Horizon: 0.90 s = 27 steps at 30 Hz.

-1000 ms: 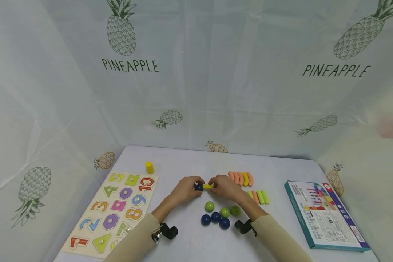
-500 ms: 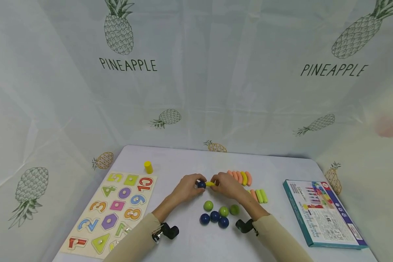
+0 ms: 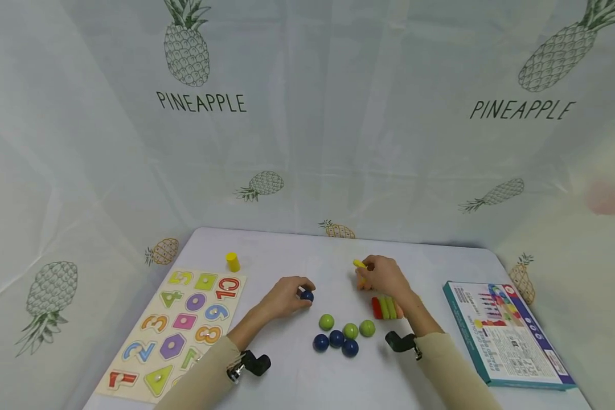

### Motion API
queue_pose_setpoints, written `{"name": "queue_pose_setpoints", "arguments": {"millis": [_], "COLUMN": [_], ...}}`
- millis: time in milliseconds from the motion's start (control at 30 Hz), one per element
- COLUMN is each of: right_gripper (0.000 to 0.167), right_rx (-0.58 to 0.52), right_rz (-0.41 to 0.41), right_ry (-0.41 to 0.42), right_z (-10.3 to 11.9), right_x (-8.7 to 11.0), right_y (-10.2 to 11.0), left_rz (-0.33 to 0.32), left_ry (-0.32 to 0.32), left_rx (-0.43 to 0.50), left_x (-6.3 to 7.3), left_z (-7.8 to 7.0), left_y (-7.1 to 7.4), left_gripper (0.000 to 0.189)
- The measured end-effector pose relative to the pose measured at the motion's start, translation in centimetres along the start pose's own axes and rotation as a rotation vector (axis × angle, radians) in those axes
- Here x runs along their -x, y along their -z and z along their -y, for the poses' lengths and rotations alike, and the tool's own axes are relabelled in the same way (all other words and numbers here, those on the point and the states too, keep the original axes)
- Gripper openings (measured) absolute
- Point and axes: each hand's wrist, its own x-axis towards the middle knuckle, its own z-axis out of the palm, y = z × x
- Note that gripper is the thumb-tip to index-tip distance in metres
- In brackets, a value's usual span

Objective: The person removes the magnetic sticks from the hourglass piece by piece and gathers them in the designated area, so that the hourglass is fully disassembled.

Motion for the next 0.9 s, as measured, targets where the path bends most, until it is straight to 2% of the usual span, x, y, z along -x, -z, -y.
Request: {"name": "queue_pose_setpoints", "arguments": {"millis": [233,467,667,900], "right_gripper": [0.041,0.044,0.043,0.043], "right_rx": [-0.017,-0.038,-0.044,-0.057], "right_rz": [-0.043,-0.019,0.023,0.030], "right_ry": [-0.081,-0.248,-0.314,-0.311], "right_z": [-3.9,-7.6,-9.1,-9.2], "right_x": [0.2,0.6,0.5,0.1], "right_y": [2.4,2.9,2.4,2.1], "left_rz": [0.063,0.153,0.208,0.222], "left_ry": [0.009,0.002,-0.006,-0.013], "left_rx": [-0.010,0.050,0.063,0.087], "left_x": [0.9,1.6,1.9,2.1], "left_z": [0.2,0.2,0.4,0.3], "left_y": [0.3,0.3,0.0,-0.4], "left_gripper": [0.035,0.043,0.048,0.050]}}
